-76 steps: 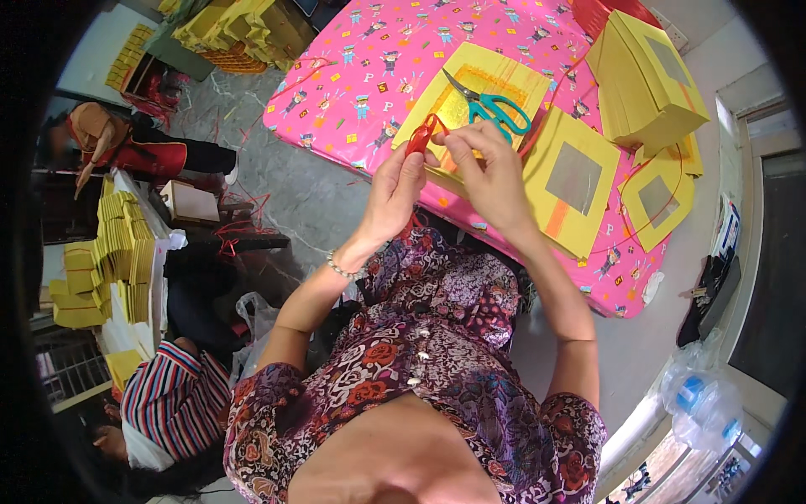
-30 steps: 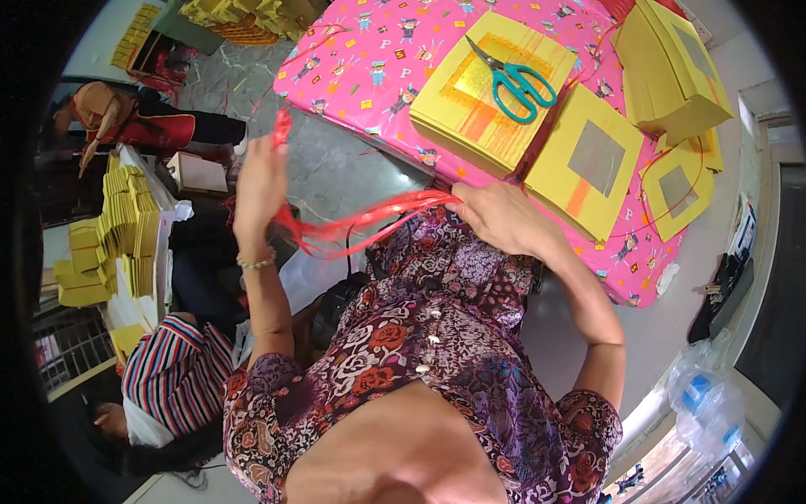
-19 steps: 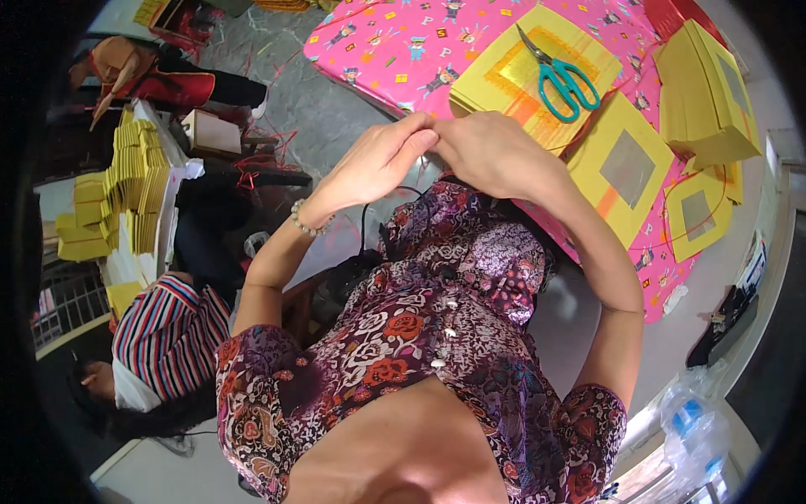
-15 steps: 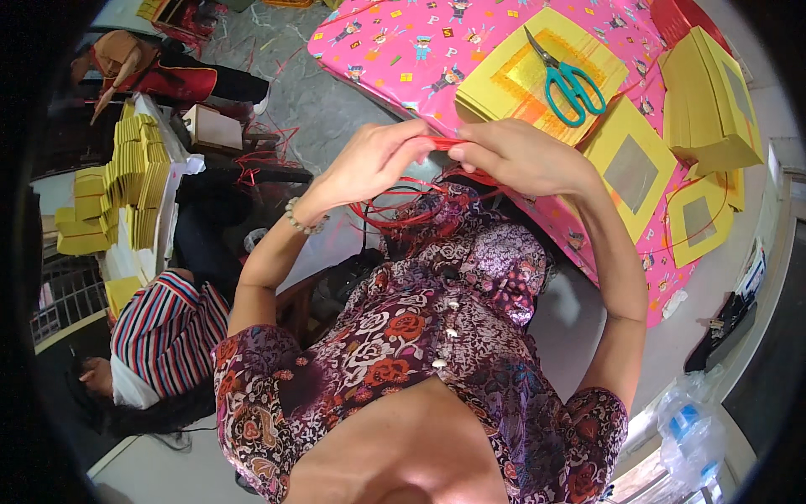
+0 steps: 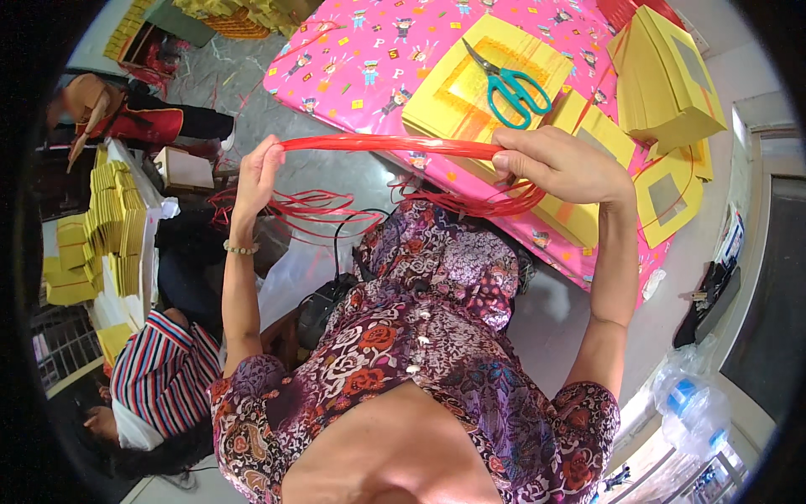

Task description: Preparing red plastic strips and yellow boxes for packaging in a manual assembly area.

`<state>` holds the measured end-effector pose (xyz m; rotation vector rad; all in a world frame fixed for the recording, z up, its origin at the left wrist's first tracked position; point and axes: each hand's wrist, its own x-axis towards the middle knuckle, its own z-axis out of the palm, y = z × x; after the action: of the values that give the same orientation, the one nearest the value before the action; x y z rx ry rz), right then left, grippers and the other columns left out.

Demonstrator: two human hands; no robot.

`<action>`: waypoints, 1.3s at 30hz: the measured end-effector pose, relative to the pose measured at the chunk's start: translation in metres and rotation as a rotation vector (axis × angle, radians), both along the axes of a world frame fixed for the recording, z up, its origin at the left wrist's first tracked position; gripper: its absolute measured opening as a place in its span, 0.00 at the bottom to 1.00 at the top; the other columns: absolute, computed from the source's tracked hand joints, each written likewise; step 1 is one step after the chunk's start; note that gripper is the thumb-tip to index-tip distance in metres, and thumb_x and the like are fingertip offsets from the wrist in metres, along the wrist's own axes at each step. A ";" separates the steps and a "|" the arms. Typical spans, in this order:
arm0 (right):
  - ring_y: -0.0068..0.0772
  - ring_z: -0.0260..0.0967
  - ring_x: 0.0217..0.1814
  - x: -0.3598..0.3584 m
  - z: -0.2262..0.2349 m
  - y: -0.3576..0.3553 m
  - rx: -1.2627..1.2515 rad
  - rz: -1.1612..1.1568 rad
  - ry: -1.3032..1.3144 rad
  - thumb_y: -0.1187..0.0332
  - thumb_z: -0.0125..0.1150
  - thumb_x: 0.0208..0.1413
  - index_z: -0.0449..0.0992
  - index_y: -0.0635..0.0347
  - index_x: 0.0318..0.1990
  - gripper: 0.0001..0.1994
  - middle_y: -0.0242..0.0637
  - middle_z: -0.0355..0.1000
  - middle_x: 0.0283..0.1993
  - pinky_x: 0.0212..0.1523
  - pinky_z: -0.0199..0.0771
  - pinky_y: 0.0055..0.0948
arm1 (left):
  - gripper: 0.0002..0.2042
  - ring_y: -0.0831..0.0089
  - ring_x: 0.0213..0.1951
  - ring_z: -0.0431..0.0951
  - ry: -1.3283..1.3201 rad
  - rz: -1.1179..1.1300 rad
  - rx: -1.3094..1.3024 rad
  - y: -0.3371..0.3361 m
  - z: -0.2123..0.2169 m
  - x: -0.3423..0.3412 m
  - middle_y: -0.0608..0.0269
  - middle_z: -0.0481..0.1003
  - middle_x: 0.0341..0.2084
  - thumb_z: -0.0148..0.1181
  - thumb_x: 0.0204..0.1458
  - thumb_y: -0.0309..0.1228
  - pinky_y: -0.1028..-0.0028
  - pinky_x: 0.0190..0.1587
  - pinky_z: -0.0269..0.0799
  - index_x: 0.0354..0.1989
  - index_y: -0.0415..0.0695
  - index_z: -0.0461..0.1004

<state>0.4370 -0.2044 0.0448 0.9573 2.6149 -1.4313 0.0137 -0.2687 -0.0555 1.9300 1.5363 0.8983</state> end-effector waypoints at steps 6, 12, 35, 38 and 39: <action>0.43 0.69 0.31 0.018 0.027 0.001 0.004 -0.014 -0.037 0.59 0.44 0.64 0.67 0.62 0.35 0.14 0.41 0.69 0.28 0.34 0.67 0.35 | 0.14 0.87 0.22 0.54 -0.306 0.269 0.015 0.000 -0.039 -0.057 0.79 0.56 0.20 0.43 0.64 0.36 0.83 0.23 0.51 0.26 0.45 0.63; 0.42 0.70 0.33 0.014 0.024 -0.006 0.012 -0.013 0.088 0.58 0.42 0.65 0.68 0.63 0.34 0.17 0.43 0.70 0.28 0.36 0.68 0.35 | 0.15 0.89 0.20 0.56 -0.573 0.538 -0.125 -0.023 -0.089 -0.107 0.79 0.58 0.18 0.42 0.64 0.42 0.85 0.20 0.50 0.27 0.48 0.64; 0.26 0.62 0.28 -0.028 -0.030 0.018 -0.311 0.046 0.044 0.58 0.41 0.66 0.68 0.62 0.35 0.16 0.33 0.64 0.24 0.32 0.65 0.27 | 0.11 0.50 0.24 0.74 0.259 -0.203 0.232 0.012 -0.001 0.119 0.50 0.71 0.21 0.53 0.47 0.22 0.57 0.23 0.66 0.40 0.43 0.66; 0.20 0.58 0.27 -0.004 -0.023 0.018 -0.205 -0.019 0.105 0.58 0.43 0.65 0.69 0.62 0.34 0.16 0.28 0.62 0.24 0.28 0.62 0.22 | 0.07 0.50 0.26 0.75 0.261 -0.038 0.151 0.003 -0.012 0.069 0.50 0.72 0.20 0.50 0.51 0.22 0.60 0.23 0.67 0.38 0.43 0.66; 0.19 0.58 0.27 0.003 -0.022 0.018 -0.229 -0.066 0.032 0.57 0.44 0.65 0.69 0.61 0.34 0.16 0.28 0.62 0.25 0.28 0.61 0.22 | 0.05 0.50 0.26 0.75 0.235 0.016 0.131 0.000 -0.015 0.054 0.50 0.72 0.19 0.49 0.53 0.24 0.61 0.24 0.67 0.37 0.43 0.66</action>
<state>0.4402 -0.1864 0.0226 1.0075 2.3911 -1.7283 0.0677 -0.2689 -0.0710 2.1841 1.6628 0.8203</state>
